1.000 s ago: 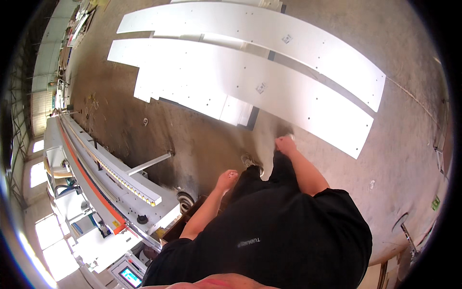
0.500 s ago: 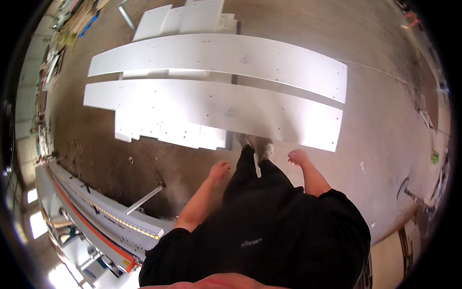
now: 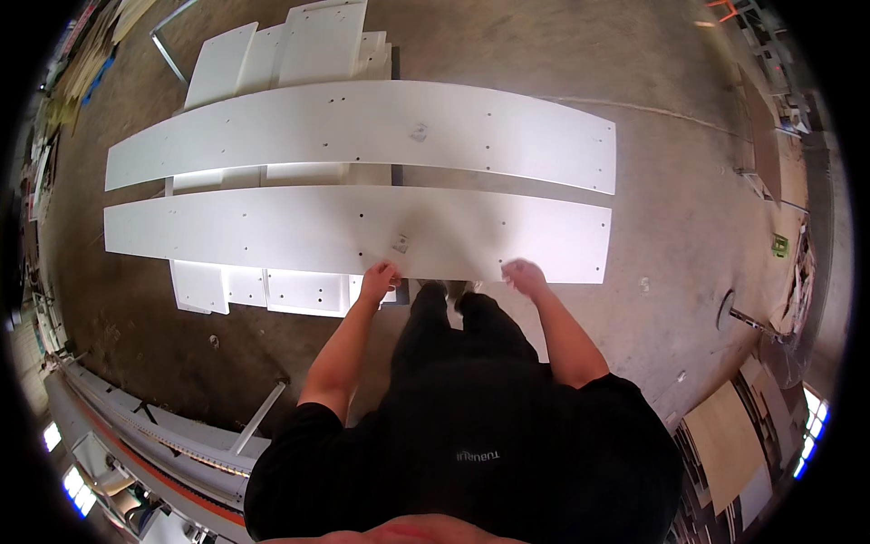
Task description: The person applies adhesive edge banding to the edges of white rectangular panels in a workshop. They position the panels on a machine, apply the strip, and use a tool to smooth it down. Another person assists by handing over panels and operating the machine.
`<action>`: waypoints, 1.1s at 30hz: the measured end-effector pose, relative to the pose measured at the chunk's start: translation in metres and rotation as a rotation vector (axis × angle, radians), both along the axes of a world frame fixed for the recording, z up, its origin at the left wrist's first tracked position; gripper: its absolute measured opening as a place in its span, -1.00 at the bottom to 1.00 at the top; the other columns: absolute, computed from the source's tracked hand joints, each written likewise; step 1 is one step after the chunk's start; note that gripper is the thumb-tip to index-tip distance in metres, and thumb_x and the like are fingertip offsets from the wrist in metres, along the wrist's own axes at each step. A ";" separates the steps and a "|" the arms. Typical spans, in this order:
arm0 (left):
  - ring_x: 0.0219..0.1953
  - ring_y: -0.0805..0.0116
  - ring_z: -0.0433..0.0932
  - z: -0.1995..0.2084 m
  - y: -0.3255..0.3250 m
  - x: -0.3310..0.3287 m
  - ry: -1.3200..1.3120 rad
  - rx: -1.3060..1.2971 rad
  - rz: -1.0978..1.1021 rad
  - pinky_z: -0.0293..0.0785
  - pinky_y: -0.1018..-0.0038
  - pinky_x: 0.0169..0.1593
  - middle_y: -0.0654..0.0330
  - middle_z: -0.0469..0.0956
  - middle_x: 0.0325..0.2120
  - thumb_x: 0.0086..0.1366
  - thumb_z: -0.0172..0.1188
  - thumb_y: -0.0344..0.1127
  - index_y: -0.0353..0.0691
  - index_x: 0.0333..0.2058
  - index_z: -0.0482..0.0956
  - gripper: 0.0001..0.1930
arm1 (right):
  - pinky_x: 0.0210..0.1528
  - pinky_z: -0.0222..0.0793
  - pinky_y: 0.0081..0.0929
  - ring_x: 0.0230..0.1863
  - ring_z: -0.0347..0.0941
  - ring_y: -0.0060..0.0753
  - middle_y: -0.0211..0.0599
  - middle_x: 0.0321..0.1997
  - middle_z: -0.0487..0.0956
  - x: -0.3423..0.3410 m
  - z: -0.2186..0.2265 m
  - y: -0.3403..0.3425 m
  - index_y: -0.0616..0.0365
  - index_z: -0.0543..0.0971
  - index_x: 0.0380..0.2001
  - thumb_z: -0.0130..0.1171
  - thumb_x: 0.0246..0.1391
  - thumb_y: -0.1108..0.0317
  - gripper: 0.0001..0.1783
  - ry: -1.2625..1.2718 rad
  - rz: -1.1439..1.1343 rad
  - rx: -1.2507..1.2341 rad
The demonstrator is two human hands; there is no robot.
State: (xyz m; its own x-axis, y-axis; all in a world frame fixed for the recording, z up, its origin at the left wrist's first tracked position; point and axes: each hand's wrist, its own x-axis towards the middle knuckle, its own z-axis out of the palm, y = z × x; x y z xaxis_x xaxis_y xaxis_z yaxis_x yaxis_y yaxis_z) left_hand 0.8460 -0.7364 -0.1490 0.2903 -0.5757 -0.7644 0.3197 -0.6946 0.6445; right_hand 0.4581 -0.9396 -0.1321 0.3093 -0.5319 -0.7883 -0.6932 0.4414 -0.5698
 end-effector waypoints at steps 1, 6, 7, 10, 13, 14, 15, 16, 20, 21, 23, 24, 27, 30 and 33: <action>-0.39 0.37 0.68 0.000 0.002 0.004 0.017 0.009 0.013 0.59 0.44 -0.30 0.16 0.69 -0.40 0.40 0.13 -0.18 -0.29 -0.18 0.62 -0.73 | -0.22 0.52 -0.49 -0.28 0.57 -0.49 -0.30 -0.15 0.69 0.029 0.005 -0.020 0.19 0.61 -0.03 0.21 0.29 0.13 -0.64 -0.120 -0.095 0.059; -0.38 0.39 0.66 -0.006 0.023 -0.003 -0.023 0.082 -0.006 0.59 0.44 -0.25 0.17 0.68 -0.40 0.41 0.15 -0.12 -0.28 -0.16 0.62 -0.69 | 0.37 0.32 -0.09 0.41 0.32 -0.11 -0.14 0.43 0.37 0.151 -0.017 -0.115 0.07 0.33 0.37 0.11 0.37 -0.14 -0.30 -0.528 -0.659 0.204; -0.38 0.42 0.66 0.009 0.020 -0.013 0.029 0.130 0.106 0.58 0.44 -0.28 0.19 0.68 -0.39 0.41 0.16 -0.08 -0.27 -0.18 0.62 -0.67 | 0.46 0.21 -0.04 0.46 0.24 -0.06 -0.08 0.50 0.25 0.164 -0.034 -0.143 0.08 0.28 0.40 0.18 0.22 -0.35 -0.07 -0.501 -0.816 0.265; -0.40 0.43 0.68 -0.001 0.034 -0.027 -0.054 0.134 0.025 0.57 0.46 -0.34 0.23 0.70 -0.36 0.43 0.15 -0.03 -0.25 -0.14 0.62 -0.64 | 0.39 0.33 -0.04 0.27 0.44 -0.04 -0.19 0.26 0.54 0.147 -0.114 -0.215 0.08 0.40 0.32 0.16 -0.02 -0.62 0.11 -0.647 -1.237 0.320; -0.38 0.42 0.69 0.026 0.076 -0.067 -0.053 0.176 0.133 0.56 0.46 -0.34 0.20 0.70 -0.36 0.44 0.15 -0.10 -0.26 -0.11 0.62 -0.68 | 0.36 0.33 -0.15 0.33 0.40 -0.17 -0.40 0.36 0.47 0.165 -0.118 -0.238 -0.14 0.42 0.33 -0.22 0.08 -0.70 0.04 -0.605 -1.406 0.297; -0.38 0.42 0.68 0.030 0.093 -0.081 -0.037 0.213 0.157 0.56 0.46 -0.34 0.20 0.70 -0.36 0.44 0.15 -0.11 -0.26 -0.11 0.62 -0.69 | 0.49 0.15 -0.12 0.45 0.28 -0.20 -0.46 0.49 0.37 0.166 -0.123 -0.240 -0.18 0.36 0.41 -0.34 0.12 -0.67 0.05 -0.598 -1.442 0.275; -0.38 0.41 0.68 0.034 0.097 -0.094 -0.011 0.237 0.181 0.56 0.46 -0.33 0.20 0.70 -0.37 0.44 0.14 -0.13 -0.26 -0.10 0.62 -0.70 | 0.52 0.07 -0.14 0.49 0.21 -0.22 -0.47 0.52 0.31 0.173 -0.108 -0.240 -0.18 0.34 0.43 -0.37 0.12 -0.66 0.05 -0.528 -1.457 0.268; -0.39 0.41 0.68 0.038 0.104 -0.100 -0.055 0.257 0.141 0.56 0.46 -0.33 0.20 0.69 -0.37 0.44 0.15 -0.14 -0.26 -0.10 0.62 -0.71 | 0.55 -0.02 -0.16 0.53 0.13 -0.24 -0.47 0.56 0.25 0.180 -0.093 -0.238 -0.19 0.31 0.45 -0.40 0.12 -0.65 0.06 -0.459 -1.478 0.258; -0.39 0.40 0.66 0.059 0.105 -0.110 0.023 0.306 0.164 0.55 0.46 -0.32 0.18 0.69 -0.36 0.43 0.18 -0.18 -0.26 -0.08 0.61 -0.73 | 0.60 -0.17 -0.17 0.61 -0.03 -0.26 -0.41 0.62 0.13 0.180 -0.028 -0.228 -0.08 0.26 0.49 -0.40 0.13 -0.58 0.08 -0.457 -1.481 0.188; -0.39 0.39 0.66 0.059 0.105 -0.111 0.098 0.316 0.217 0.55 0.46 -0.31 0.17 0.69 -0.35 0.42 0.19 -0.18 -0.27 -0.08 0.61 -0.73 | 0.60 -0.17 -0.16 0.61 -0.02 -0.25 -0.39 0.61 0.14 0.178 -0.007 -0.224 -0.05 0.26 0.49 -0.40 0.13 -0.56 0.07 -0.505 -1.490 0.169; -0.38 0.39 0.66 0.056 0.094 -0.098 0.098 0.297 0.258 0.55 0.45 -0.31 0.14 0.69 -0.32 0.42 0.21 -0.18 -0.27 -0.05 0.59 -0.71 | 0.62 -0.20 -0.09 0.61 -0.03 -0.12 -0.19 0.60 0.14 0.157 0.033 -0.222 0.09 0.20 0.50 -0.36 0.14 -0.49 0.08 -0.741 -1.454 0.098; -0.38 0.39 0.66 0.057 0.084 -0.088 0.096 0.286 0.278 0.55 0.45 -0.31 0.13 0.69 -0.30 0.41 0.22 -0.18 -0.27 -0.03 0.59 -0.70 | 0.62 -0.22 -0.05 0.61 -0.04 -0.08 -0.15 0.60 0.13 0.141 0.049 -0.219 0.12 0.18 0.50 -0.35 0.14 -0.47 0.08 -0.809 -1.456 0.088; -0.29 0.36 0.67 0.059 0.035 -0.036 0.201 0.121 0.430 0.56 0.38 -0.24 0.13 0.69 -0.23 0.45 0.17 -0.14 -0.24 0.03 0.57 -0.67 | 0.64 -0.27 0.07 0.62 -0.08 0.03 -0.01 0.60 0.12 0.083 0.092 -0.209 0.19 0.14 0.51 -0.32 0.14 -0.43 0.09 -1.030 -1.446 0.046; -0.13 0.28 0.65 0.071 -0.013 0.027 0.245 -0.235 0.560 0.55 0.29 -0.08 0.15 0.69 -0.18 0.49 0.11 -0.02 -0.19 0.06 0.56 -0.61 | 0.63 -0.32 0.14 0.63 -0.11 0.00 -0.10 0.61 0.10 0.012 0.150 -0.186 0.10 0.09 0.54 -0.36 0.20 -0.47 0.07 -0.929 -1.444 -0.104; -0.12 0.24 0.63 0.095 -0.072 0.084 0.423 -0.492 0.860 0.52 0.28 0.00 0.19 0.69 -0.16 0.49 0.12 0.08 -0.15 0.06 0.56 -0.57 | 0.63 -0.28 0.06 0.62 -0.05 -0.05 -0.25 0.62 0.11 -0.112 0.166 -0.143 -0.01 0.15 0.53 -0.44 0.22 -0.55 0.06 -0.875 -1.609 -0.140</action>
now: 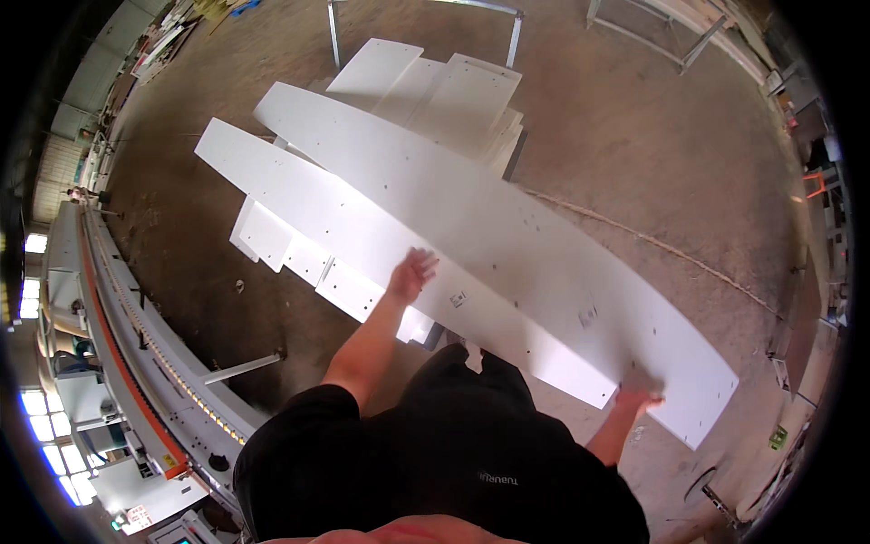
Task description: The person applies adhesive edge banding to the edges of white rectangular panels in a workshop. They position the panels on a machine, apply the strip, and use a tool to smooth it down. Another person assists by handing over panels and operating the machine.
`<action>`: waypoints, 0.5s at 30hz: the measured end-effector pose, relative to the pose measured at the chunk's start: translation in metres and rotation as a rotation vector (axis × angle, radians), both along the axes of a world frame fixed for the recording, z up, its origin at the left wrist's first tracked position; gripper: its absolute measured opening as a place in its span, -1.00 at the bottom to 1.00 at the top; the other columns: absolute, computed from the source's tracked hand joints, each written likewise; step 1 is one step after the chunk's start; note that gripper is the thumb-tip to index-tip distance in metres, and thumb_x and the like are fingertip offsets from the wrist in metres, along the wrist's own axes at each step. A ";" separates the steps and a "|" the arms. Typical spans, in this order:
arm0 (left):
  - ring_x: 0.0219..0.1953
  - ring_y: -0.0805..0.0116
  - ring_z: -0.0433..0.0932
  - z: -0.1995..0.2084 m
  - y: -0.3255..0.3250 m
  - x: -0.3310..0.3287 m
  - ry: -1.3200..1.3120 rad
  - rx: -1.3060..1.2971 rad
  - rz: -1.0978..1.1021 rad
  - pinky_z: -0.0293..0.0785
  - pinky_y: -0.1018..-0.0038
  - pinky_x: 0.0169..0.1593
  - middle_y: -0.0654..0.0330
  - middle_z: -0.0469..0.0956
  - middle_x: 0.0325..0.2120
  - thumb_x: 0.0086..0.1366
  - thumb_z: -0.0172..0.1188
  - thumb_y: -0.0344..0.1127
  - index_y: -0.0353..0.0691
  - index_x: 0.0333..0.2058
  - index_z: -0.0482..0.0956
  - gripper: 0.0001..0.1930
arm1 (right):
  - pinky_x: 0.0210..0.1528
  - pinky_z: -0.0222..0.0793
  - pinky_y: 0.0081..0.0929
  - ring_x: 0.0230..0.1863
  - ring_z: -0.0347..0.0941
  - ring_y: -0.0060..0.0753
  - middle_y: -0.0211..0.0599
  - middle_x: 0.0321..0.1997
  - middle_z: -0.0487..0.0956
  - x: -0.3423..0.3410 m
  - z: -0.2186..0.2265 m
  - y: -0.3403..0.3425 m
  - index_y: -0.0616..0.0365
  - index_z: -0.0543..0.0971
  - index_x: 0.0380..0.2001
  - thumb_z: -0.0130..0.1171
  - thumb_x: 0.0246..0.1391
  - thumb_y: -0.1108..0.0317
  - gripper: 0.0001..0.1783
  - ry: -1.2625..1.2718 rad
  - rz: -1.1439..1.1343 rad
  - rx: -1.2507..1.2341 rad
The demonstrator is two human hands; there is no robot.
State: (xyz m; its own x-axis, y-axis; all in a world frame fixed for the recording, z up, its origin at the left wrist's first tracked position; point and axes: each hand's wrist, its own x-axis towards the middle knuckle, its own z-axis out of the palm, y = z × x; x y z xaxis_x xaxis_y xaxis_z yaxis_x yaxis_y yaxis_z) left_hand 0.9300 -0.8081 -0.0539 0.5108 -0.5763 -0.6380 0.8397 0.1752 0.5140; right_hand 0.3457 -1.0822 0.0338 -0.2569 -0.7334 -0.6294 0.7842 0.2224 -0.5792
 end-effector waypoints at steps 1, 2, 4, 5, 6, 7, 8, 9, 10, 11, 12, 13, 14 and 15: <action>-0.07 0.24 0.62 -0.026 0.016 0.026 0.011 -0.095 0.078 0.52 0.28 0.01 0.18 0.67 -0.09 0.49 0.11 0.08 -0.14 0.07 0.56 -0.56 | 0.62 -0.24 0.03 0.60 0.01 -0.06 -0.28 0.61 0.15 -0.025 0.007 0.015 -0.03 0.20 0.51 -0.46 0.23 -0.56 0.05 0.066 0.035 0.060; -0.03 0.23 0.62 -0.052 0.038 0.049 0.022 -0.194 0.161 0.52 0.27 0.03 0.18 0.66 -0.03 0.50 0.10 0.09 -0.14 0.07 0.56 -0.56 | 0.61 -0.19 0.00 0.58 0.06 -0.06 -0.32 0.60 0.19 -0.047 0.022 0.027 -0.05 0.24 0.49 -0.48 0.24 -0.56 0.04 0.136 0.076 0.115; 0.14 0.12 0.56 -0.037 0.008 0.049 0.104 -0.222 0.201 0.50 0.17 0.17 0.12 0.59 0.11 0.52 0.06 0.05 -0.17 0.13 0.54 -0.55 | 0.58 -0.09 -0.04 0.54 0.14 -0.04 -0.35 0.55 0.28 -0.107 0.049 0.081 -0.07 0.28 0.47 -0.52 0.26 -0.55 0.02 0.397 -0.005 0.165; 0.17 0.09 0.54 -0.032 0.010 0.044 0.099 -0.249 0.192 0.48 0.12 0.21 0.10 0.58 0.13 0.52 0.04 0.05 -0.17 0.14 0.54 -0.54 | 0.56 -0.05 0.02 0.53 0.17 0.00 -0.31 0.56 0.24 -0.124 0.062 0.107 -0.04 0.24 0.48 -0.47 0.30 -0.50 -0.03 0.515 -0.006 0.129; 0.20 0.05 0.53 -0.022 0.013 0.039 0.086 -0.275 0.183 0.47 0.08 0.25 0.08 0.57 0.15 0.52 0.03 0.04 -0.18 0.15 0.53 -0.54 | 0.56 -0.03 0.02 0.51 0.18 0.02 -0.30 0.56 0.24 -0.141 0.067 0.126 -0.02 0.22 0.49 -0.46 0.33 -0.46 -0.06 0.501 -0.026 0.144; 0.20 0.00 0.51 -0.004 0.009 0.025 0.147 -0.279 0.153 0.41 0.08 0.32 0.04 0.57 0.15 0.52 0.00 -0.01 -0.22 0.22 0.49 -0.51 | 0.56 -0.01 0.03 0.50 0.19 0.05 -0.28 0.56 0.23 -0.172 0.065 0.156 0.00 0.21 0.49 -0.44 0.35 -0.43 -0.08 0.485 -0.077 0.156; 0.20 -0.01 0.51 0.003 0.021 0.014 0.153 -0.285 0.153 0.41 0.08 0.32 0.04 0.56 0.15 0.51 0.00 -0.03 -0.23 0.22 0.49 -0.51 | 0.55 0.01 0.03 0.49 0.20 0.07 -0.26 0.56 0.23 -0.185 0.071 0.172 0.02 0.20 0.49 -0.43 0.38 -0.39 -0.10 0.470 -0.089 0.171; 0.20 -0.01 0.51 0.010 0.029 0.008 0.154 -0.295 0.144 0.41 0.07 0.32 0.04 0.56 0.15 0.49 0.00 -0.06 -0.25 0.21 0.48 -0.52 | 0.55 0.01 0.03 0.49 0.20 0.07 -0.26 0.56 0.23 -0.193 0.075 0.189 0.02 0.20 0.49 -0.43 0.38 -0.39 -0.10 0.483 -0.103 0.196; 0.20 -0.02 0.51 0.016 0.036 0.000 0.157 -0.306 0.138 0.41 0.07 0.31 0.04 0.56 0.15 0.48 0.00 -0.08 -0.26 0.21 0.48 -0.52 | 0.55 0.01 0.03 0.49 0.20 0.06 -0.26 0.56 0.23 -0.195 0.072 0.196 0.02 0.20 0.49 -0.43 0.38 -0.39 -0.10 0.498 -0.104 0.224; 0.20 -0.02 0.52 0.014 0.049 -0.007 0.140 -0.330 0.109 0.41 0.06 0.31 0.03 0.57 0.14 0.46 0.01 -0.10 -0.27 0.19 0.49 -0.53 | 0.55 0.01 0.03 0.49 0.20 0.06 -0.26 0.56 0.23 -0.191 0.070 0.197 0.02 0.20 0.49 -0.42 0.38 -0.39 -0.11 0.515 -0.091 0.251; 0.19 -0.02 0.52 0.011 0.060 -0.016 0.123 -0.355 0.084 0.42 0.04 0.30 0.02 0.57 0.13 0.43 0.02 -0.12 -0.28 0.18 0.50 -0.53 | 0.55 0.01 0.03 0.49 0.20 0.06 -0.27 0.56 0.23 -0.187 0.066 0.196 0.02 0.21 0.49 -0.42 0.38 -0.39 -0.11 0.527 -0.068 0.281; 0.18 -0.02 0.52 0.007 0.070 -0.026 0.107 -0.378 0.059 0.42 0.03 0.29 0.01 0.58 0.12 0.41 0.04 -0.13 -0.30 0.16 0.51 -0.53 | 0.55 0.01 0.03 0.49 0.20 0.06 -0.27 0.56 0.23 -0.180 0.064 0.194 0.02 0.21 0.49 -0.42 0.38 -0.39 -0.11 0.539 -0.042 0.299; 0.16 0.01 0.54 0.013 0.064 -0.040 0.155 -0.392 0.028 0.44 0.06 0.27 0.03 0.59 0.09 0.37 0.09 -0.17 -0.30 0.14 0.52 -0.54 | 0.55 0.01 0.03 0.49 0.20 0.05 -0.27 0.56 0.23 -0.173 0.064 0.201 0.01 0.21 0.49 -0.42 0.37 -0.39 -0.11 0.549 -0.043 0.312; 0.14 0.04 0.56 0.020 0.058 -0.058 0.204 -0.406 0.000 0.46 0.09 0.24 0.05 0.61 0.07 0.33 0.14 -0.20 -0.31 0.13 0.53 -0.55 | 0.55 0.01 0.03 0.49 0.20 0.05 -0.27 0.56 0.23 -0.172 0.064 0.204 0.01 0.21 0.49 -0.42 0.37 -0.39 -0.11 0.561 -0.047 0.322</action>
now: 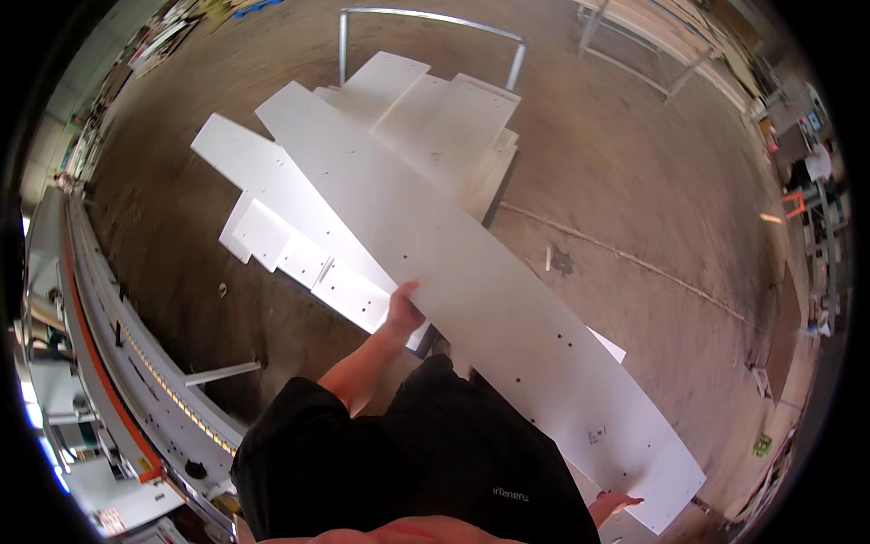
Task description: The person applies adhesive edge banding to the edges of white rectangular panels in a workshop. They position the panels on a machine, apply the strip, and use a tool to smooth it down. Another person assists by handing over panels and operating the machine.
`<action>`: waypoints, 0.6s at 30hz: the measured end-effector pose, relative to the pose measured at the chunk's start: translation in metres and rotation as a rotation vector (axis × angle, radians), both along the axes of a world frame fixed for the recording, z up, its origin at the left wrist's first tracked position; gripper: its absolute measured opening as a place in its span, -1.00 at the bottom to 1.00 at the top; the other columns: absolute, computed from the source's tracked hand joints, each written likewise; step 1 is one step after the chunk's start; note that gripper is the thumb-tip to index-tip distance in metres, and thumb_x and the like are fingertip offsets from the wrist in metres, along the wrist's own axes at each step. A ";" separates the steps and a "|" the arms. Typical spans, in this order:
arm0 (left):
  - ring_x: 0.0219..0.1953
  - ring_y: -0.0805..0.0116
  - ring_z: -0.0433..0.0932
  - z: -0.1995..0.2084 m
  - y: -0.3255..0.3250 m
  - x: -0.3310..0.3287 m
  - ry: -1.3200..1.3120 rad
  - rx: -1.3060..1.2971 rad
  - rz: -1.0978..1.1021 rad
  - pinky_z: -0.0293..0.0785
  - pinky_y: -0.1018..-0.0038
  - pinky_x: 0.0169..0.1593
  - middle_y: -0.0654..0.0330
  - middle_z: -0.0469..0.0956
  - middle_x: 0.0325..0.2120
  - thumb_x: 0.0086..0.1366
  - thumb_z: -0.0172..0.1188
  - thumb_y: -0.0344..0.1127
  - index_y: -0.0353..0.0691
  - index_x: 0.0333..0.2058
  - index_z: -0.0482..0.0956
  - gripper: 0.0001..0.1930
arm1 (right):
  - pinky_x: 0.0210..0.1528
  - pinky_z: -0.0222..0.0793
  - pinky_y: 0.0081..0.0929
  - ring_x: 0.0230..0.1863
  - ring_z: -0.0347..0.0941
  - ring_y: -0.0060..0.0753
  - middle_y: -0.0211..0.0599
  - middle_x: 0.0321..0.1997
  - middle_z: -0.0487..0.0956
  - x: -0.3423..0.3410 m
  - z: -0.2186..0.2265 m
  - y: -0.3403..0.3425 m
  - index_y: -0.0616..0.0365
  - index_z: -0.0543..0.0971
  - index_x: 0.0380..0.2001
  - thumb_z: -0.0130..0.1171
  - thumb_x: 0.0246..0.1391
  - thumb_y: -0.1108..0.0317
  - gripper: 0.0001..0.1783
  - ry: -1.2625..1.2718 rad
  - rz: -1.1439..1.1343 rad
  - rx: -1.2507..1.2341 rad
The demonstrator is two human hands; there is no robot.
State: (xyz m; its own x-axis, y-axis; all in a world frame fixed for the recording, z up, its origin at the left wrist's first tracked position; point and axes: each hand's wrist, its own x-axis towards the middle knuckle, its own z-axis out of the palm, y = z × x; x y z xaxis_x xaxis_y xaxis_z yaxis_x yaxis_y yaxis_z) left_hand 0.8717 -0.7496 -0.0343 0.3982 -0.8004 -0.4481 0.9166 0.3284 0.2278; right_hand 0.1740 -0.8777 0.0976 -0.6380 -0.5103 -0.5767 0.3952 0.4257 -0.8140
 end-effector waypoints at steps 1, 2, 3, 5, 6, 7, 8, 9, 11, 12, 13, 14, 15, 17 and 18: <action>0.11 0.07 0.57 0.020 0.024 -0.018 0.028 0.017 0.040 0.49 0.13 0.22 0.07 0.63 0.05 0.29 0.19 -0.24 -0.31 0.11 0.55 -0.56 | 0.55 0.01 0.03 0.49 0.20 0.05 -0.27 0.56 0.23 0.012 -0.008 -0.019 0.01 0.21 0.49 -0.42 0.37 -0.39 -0.11 -0.011 0.077 0.043; 0.11 0.07 0.57 0.040 0.027 -0.031 0.043 -0.021 0.016 0.46 0.13 0.24 0.07 0.63 0.05 0.29 0.19 -0.24 -0.31 0.09 0.56 -0.56 | 0.55 0.01 0.04 0.49 0.20 0.05 -0.27 0.56 0.23 0.019 -0.014 -0.023 0.01 0.21 0.49 -0.41 0.37 -0.39 -0.11 -0.020 0.102 0.053; 0.12 0.08 0.57 0.057 0.030 -0.045 0.058 -0.056 0.003 0.44 0.14 0.26 0.08 0.63 0.05 0.28 0.20 -0.25 -0.32 0.08 0.57 -0.57 | 0.55 0.01 0.04 0.49 0.20 0.04 -0.27 0.56 0.23 0.025 -0.020 -0.030 0.01 0.22 0.49 -0.41 0.37 -0.39 -0.11 -0.032 0.137 0.066; 0.13 0.08 0.56 0.074 0.043 -0.069 0.047 -0.131 -0.006 0.39 0.15 0.30 0.08 0.63 0.05 0.27 0.22 -0.25 -0.32 0.07 0.58 -0.58 | 0.55 0.01 0.04 0.49 0.20 0.04 -0.27 0.56 0.24 0.042 -0.031 -0.051 0.01 0.22 0.49 -0.41 0.37 -0.39 -0.11 -0.051 0.225 0.090; 0.13 0.08 0.56 0.078 0.049 -0.083 0.023 -0.172 -0.002 0.36 0.15 0.32 0.08 0.63 0.05 0.27 0.22 -0.25 -0.32 0.07 0.59 -0.58 | 0.55 0.01 0.04 0.49 0.20 0.04 -0.27 0.56 0.24 0.047 -0.036 -0.063 0.01 0.22 0.49 -0.41 0.37 -0.39 -0.11 -0.060 0.272 0.099; 0.14 0.07 0.56 0.081 0.056 -0.097 -0.002 -0.211 0.003 0.34 0.16 0.34 0.08 0.64 0.06 0.27 0.22 -0.25 -0.33 0.07 0.59 -0.58 | 0.55 0.01 0.04 0.49 0.20 0.03 -0.27 0.56 0.24 0.053 -0.042 -0.075 0.01 0.22 0.49 -0.41 0.37 -0.39 -0.11 -0.070 0.322 0.106; 0.17 0.07 0.54 0.090 0.060 -0.109 0.001 -0.220 -0.014 0.30 0.15 0.36 0.06 0.62 0.09 0.27 0.24 -0.26 -0.34 0.11 0.56 -0.53 | 0.55 0.01 0.04 0.49 0.20 0.03 -0.27 0.56 0.24 0.056 -0.046 -0.086 0.01 0.22 0.49 -0.40 0.37 -0.39 -0.11 -0.079 0.368 0.111; 0.18 0.07 0.53 0.103 0.061 -0.123 -0.003 -0.206 0.010 0.30 0.15 0.36 0.06 0.62 0.10 0.26 0.24 -0.27 -0.35 0.12 0.55 -0.53 | 0.55 0.00 0.04 0.49 0.20 0.03 -0.27 0.56 0.24 0.058 -0.049 -0.098 0.00 0.23 0.49 -0.40 0.37 -0.39 -0.11 -0.081 0.412 0.111; 0.20 0.07 0.52 0.127 0.069 -0.156 -0.012 -0.172 0.072 0.29 0.15 0.37 0.05 0.61 0.11 0.25 0.24 -0.29 -0.36 0.15 0.53 -0.51 | 0.55 0.00 0.04 0.49 0.20 0.02 -0.27 0.56 0.24 0.063 -0.054 -0.123 0.00 0.23 0.49 -0.40 0.37 -0.39 -0.11 -0.088 0.511 0.108; 0.21 0.07 0.51 0.131 0.074 -0.175 -0.045 -0.202 0.106 0.28 0.13 0.38 0.04 0.59 0.13 0.26 0.23 -0.31 -0.37 0.17 0.51 -0.49 | 0.55 0.00 0.04 0.49 0.20 0.02 -0.27 0.56 0.24 0.066 -0.055 -0.135 0.00 0.23 0.48 -0.40 0.37 -0.39 -0.11 -0.091 0.560 0.107; 0.22 0.05 0.50 0.135 0.081 -0.195 -0.094 -0.181 0.109 0.28 0.10 0.37 0.04 0.59 0.13 0.27 0.23 -0.27 -0.36 0.17 0.51 -0.49 | 0.55 0.00 0.04 0.49 0.20 0.02 -0.27 0.56 0.24 0.069 -0.057 -0.147 0.00 0.23 0.48 -0.40 0.37 -0.39 -0.11 -0.091 0.610 0.101; 0.23 0.04 0.48 0.144 0.088 -0.215 -0.147 -0.157 0.112 0.28 0.07 0.37 0.04 0.58 0.14 0.28 0.23 -0.24 -0.35 0.17 0.52 -0.48 | 0.54 0.00 0.04 0.49 0.20 0.02 -0.27 0.56 0.24 0.071 -0.058 -0.161 0.00 0.23 0.48 -0.39 0.37 -0.39 -0.12 -0.097 0.660 0.091; 0.24 0.02 0.47 0.150 0.098 -0.235 -0.204 -0.127 0.118 0.28 0.04 0.36 0.03 0.58 0.14 0.28 0.23 -0.20 -0.34 0.17 0.52 -0.48 | 0.54 0.00 0.04 0.49 0.20 0.01 -0.28 0.56 0.24 0.076 -0.061 -0.171 0.00 0.24 0.48 -0.39 0.37 -0.39 -0.12 -0.104 0.712 0.088; 0.25 0.01 0.46 0.149 0.102 -0.263 -0.307 -0.002 0.162 0.27 0.05 0.37 0.02 0.58 0.14 0.31 0.19 -0.17 -0.38 0.16 0.52 -0.48 | 0.54 0.00 0.04 0.49 0.20 0.01 -0.28 0.56 0.24 0.074 -0.057 -0.191 0.00 0.24 0.48 -0.39 0.37 -0.39 -0.12 -0.104 0.737 0.044; 0.24 0.00 0.46 0.165 0.110 -0.282 -0.289 0.081 0.225 0.27 0.06 0.37 0.01 0.57 0.14 0.32 0.18 -0.17 -0.39 0.15 0.52 -0.48 | 0.54 0.00 0.04 0.49 0.20 0.01 -0.28 0.56 0.24 0.077 -0.054 -0.202 -0.01 0.24 0.48 -0.39 0.37 -0.39 -0.12 -0.092 0.774 0.032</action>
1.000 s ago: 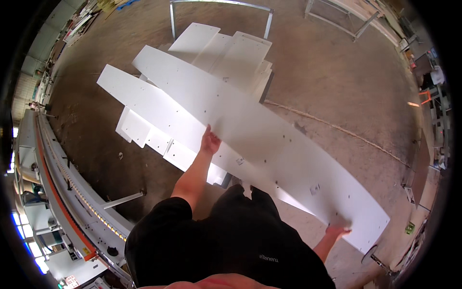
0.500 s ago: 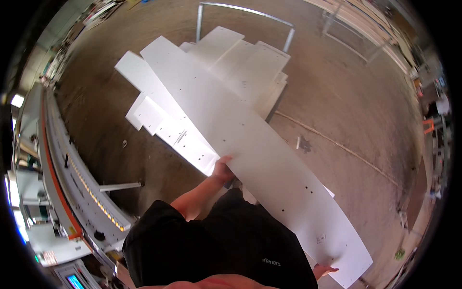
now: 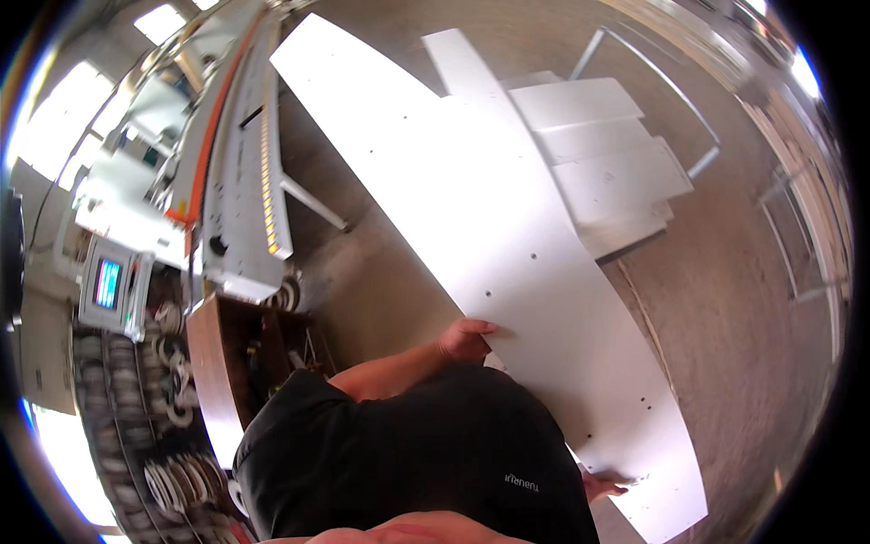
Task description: The person applies adhesive edge banding to the edges of white rectangular panels in a workshop. They position the panels on a machine, apply the strip, and use a tool to smooth it down. Another person assists by handing over panels and operating the machine.
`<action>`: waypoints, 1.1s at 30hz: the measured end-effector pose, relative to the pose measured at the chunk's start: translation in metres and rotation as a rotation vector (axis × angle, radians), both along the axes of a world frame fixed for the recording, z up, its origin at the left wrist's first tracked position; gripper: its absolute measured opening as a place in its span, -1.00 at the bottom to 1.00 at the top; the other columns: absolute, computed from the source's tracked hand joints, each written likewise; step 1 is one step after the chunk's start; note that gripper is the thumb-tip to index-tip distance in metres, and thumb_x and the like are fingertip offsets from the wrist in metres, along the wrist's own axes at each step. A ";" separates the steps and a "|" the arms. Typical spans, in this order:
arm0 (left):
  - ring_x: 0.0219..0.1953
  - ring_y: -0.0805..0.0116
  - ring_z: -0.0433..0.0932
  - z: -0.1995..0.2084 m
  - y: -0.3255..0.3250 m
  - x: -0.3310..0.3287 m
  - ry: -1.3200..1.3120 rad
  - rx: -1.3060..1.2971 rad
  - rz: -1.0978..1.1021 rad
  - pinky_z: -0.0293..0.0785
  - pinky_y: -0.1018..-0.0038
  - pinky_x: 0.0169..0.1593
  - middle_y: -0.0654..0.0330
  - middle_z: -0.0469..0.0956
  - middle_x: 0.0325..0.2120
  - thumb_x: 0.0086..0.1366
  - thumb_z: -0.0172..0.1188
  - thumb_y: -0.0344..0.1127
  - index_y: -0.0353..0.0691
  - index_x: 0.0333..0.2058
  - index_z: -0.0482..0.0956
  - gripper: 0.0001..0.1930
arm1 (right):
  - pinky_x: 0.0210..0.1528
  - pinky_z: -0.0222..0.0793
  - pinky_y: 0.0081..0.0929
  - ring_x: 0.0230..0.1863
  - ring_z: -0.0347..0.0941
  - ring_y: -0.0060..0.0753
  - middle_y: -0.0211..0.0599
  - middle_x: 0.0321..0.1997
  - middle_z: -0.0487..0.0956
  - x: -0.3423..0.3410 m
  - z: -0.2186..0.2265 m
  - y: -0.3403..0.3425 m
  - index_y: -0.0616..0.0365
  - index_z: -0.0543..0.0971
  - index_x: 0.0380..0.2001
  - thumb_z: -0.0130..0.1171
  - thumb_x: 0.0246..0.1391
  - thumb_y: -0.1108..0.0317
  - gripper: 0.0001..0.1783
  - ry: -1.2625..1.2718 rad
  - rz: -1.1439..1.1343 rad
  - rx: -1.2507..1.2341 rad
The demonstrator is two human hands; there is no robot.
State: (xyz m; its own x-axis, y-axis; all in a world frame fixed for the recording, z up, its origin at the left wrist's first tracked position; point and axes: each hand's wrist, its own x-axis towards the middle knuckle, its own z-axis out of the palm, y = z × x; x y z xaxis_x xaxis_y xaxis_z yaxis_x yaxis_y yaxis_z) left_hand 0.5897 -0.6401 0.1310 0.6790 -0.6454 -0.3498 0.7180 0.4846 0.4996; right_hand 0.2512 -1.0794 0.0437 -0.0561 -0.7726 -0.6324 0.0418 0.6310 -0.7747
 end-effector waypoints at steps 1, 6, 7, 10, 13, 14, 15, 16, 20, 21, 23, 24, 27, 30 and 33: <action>0.24 0.00 0.47 0.011 0.014 -0.020 0.025 0.075 0.087 0.27 0.06 0.37 0.01 0.57 0.14 0.32 0.17 -0.16 -0.40 0.15 0.52 -0.48 | 0.54 0.00 0.04 0.49 0.20 0.00 -0.28 0.56 0.24 0.009 0.002 -0.009 -0.01 0.24 0.48 -0.39 0.37 -0.39 -0.12 0.002 0.060 -0.007; 0.19 0.08 0.53 0.022 0.094 -0.087 0.083 -0.152 0.369 0.34 0.14 0.34 0.02 0.61 0.09 0.32 0.17 -0.30 -0.40 0.12 0.54 -0.56 | 0.54 0.00 0.04 0.49 0.20 -0.01 -0.28 0.56 0.25 0.064 0.033 -0.049 -0.01 0.25 0.48 -0.38 0.36 -0.39 -0.12 -0.046 0.263 -0.100; 0.19 0.09 0.53 0.014 0.103 -0.106 0.080 -0.132 0.407 0.34 0.14 0.33 0.03 0.62 0.07 0.33 0.16 -0.30 -0.40 0.11 0.55 -0.57 | 0.54 0.00 0.04 0.49 0.20 -0.01 -0.28 0.56 0.25 0.078 0.041 -0.057 -0.01 0.25 0.48 -0.38 0.36 -0.39 -0.12 -0.070 0.297 -0.122; 0.17 0.04 0.54 -0.017 0.126 -0.169 0.073 -0.109 0.562 0.39 0.11 0.29 -0.01 0.60 0.08 0.33 0.16 -0.25 -0.39 0.09 0.55 -0.57 | 0.54 0.00 0.04 0.49 0.20 -0.02 -0.28 0.55 0.25 0.134 0.067 -0.056 -0.02 0.26 0.48 -0.37 0.36 -0.39 -0.12 -0.151 0.424 -0.184; 0.00 0.09 0.58 -0.014 0.144 -0.214 0.089 -0.167 0.618 0.48 0.20 0.15 0.03 0.62 0.00 0.28 0.22 -0.31 -0.36 0.07 0.56 -0.59 | 0.54 0.00 0.05 0.48 0.20 -0.03 -0.28 0.55 0.25 0.200 0.097 -0.035 -0.02 0.26 0.48 -0.37 0.36 -0.39 -0.13 -0.269 0.559 -0.227; -0.05 0.12 0.58 -0.028 0.154 -0.238 0.069 -0.198 0.647 0.49 0.22 0.11 0.04 0.62 -0.04 0.27 0.23 -0.32 -0.35 0.06 0.56 -0.60 | 0.54 0.00 0.05 0.48 0.20 -0.03 -0.28 0.55 0.25 0.227 0.103 -0.018 -0.02 0.26 0.47 -0.37 0.36 -0.39 -0.13 -0.310 0.623 -0.219; -0.10 0.15 0.58 -0.041 0.163 -0.263 0.048 -0.228 0.677 0.50 0.23 0.07 0.05 0.63 -0.07 0.26 0.24 -0.34 -0.34 0.04 0.57 -0.62 | 0.54 0.00 0.05 0.48 0.20 -0.03 -0.29 0.55 0.25 0.256 0.107 0.002 -0.02 0.27 0.47 -0.36 0.36 -0.39 -0.13 -0.353 0.695 -0.200; -0.22 0.21 0.56 -0.042 0.166 -0.273 0.155 -0.107 0.767 0.52 0.25 -0.02 0.09 0.62 -0.18 0.24 0.27 -0.35 -0.34 0.02 0.56 -0.62 | 0.54 0.00 0.05 0.48 0.20 -0.03 -0.29 0.55 0.25 0.278 0.118 0.021 -0.02 0.27 0.47 -0.36 0.36 -0.39 -0.13 -0.396 0.746 -0.195; -0.21 0.19 0.60 -0.041 0.215 -0.326 0.232 -0.305 0.936 0.55 0.27 -0.04 0.07 0.63 -0.23 0.26 0.26 -0.34 -0.33 -0.12 0.59 -0.75 | 0.52 0.05 0.01 0.48 0.19 -0.01 -0.26 0.56 0.22 0.349 0.138 0.137 0.01 0.25 0.48 -0.28 0.37 -0.34 -0.15 -0.560 0.996 -0.064; -0.23 0.17 0.62 -0.050 0.232 -0.339 0.256 -0.274 1.014 0.58 0.29 -0.12 0.04 0.63 -0.21 0.26 0.26 -0.33 -0.33 -0.10 0.59 -0.73 | 0.52 0.07 0.00 0.48 0.18 -0.01 -0.26 0.56 0.23 0.365 0.122 0.161 0.02 0.25 0.48 -0.27 0.37 -0.35 -0.14 -0.639 1.022 0.028; -0.38 0.15 0.60 -0.082 0.265 -0.377 0.236 -0.154 1.161 0.57 0.38 -0.36 -0.03 0.64 -0.21 0.28 0.23 -0.30 -0.35 -0.07 0.57 -0.69 | 0.51 0.11 -0.01 0.48 0.17 0.01 -0.25 0.55 0.24 0.404 0.091 0.231 0.03 0.24 0.48 -0.27 0.36 -0.37 -0.12 -0.784 1.085 0.229; -0.51 0.16 0.57 -0.098 0.279 -0.404 0.197 -0.050 1.235 0.53 0.44 -0.52 -0.09 0.64 -0.22 0.30 0.20 -0.27 -0.37 -0.06 0.56 -0.67 | 0.51 0.11 -0.01 0.49 0.17 0.01 -0.26 0.55 0.24 0.416 0.079 0.272 0.03 0.24 0.48 -0.28 0.36 -0.38 -0.12 -0.716 1.163 0.237; -0.79 0.20 0.46 -0.100 0.330 -0.447 0.216 -0.278 1.367 0.42 0.55 -0.75 -0.18 0.64 -0.28 0.32 0.15 -0.22 -0.41 -0.04 0.54 -0.63 | 0.52 0.10 -0.03 0.49 0.16 -0.01 -0.28 0.54 0.25 0.418 0.069 0.391 0.04 0.24 0.48 -0.29 0.34 -0.41 -0.09 -0.610 1.339 0.211; -0.52 0.19 0.58 -0.103 0.383 -0.486 -0.069 -0.488 1.419 0.55 0.43 -0.39 -0.05 0.67 -0.29 0.29 0.18 -0.28 -0.36 -0.03 0.56 -0.66 | 0.49 0.15 -0.07 0.47 0.21 -0.03 -0.28 0.52 0.29 0.419 0.050 0.517 0.06 0.26 0.47 -0.30 0.33 -0.42 -0.07 -0.587 1.446 0.222; -0.13 0.18 0.62 -0.130 0.422 -0.525 0.005 -0.399 1.800 0.46 0.23 0.15 0.13 0.70 -0.23 0.25 0.23 -0.34 -0.26 -0.02 0.60 -0.68 | 0.48 0.19 -0.09 0.44 0.26 -0.06 -0.30 0.48 0.35 0.428 0.023 0.636 0.06 0.29 0.44 -0.29 0.35 -0.39 -0.11 -0.674 1.575 0.389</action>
State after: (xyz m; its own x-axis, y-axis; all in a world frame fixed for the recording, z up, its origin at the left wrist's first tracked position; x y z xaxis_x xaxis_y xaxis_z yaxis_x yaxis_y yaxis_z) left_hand 0.0647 -0.2185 0.0005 0.5574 0.7378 -0.3808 -0.7396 0.6496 0.1761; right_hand 0.6790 -0.4434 0.0669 0.8551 0.3599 -0.3731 -0.5152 0.5100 -0.6888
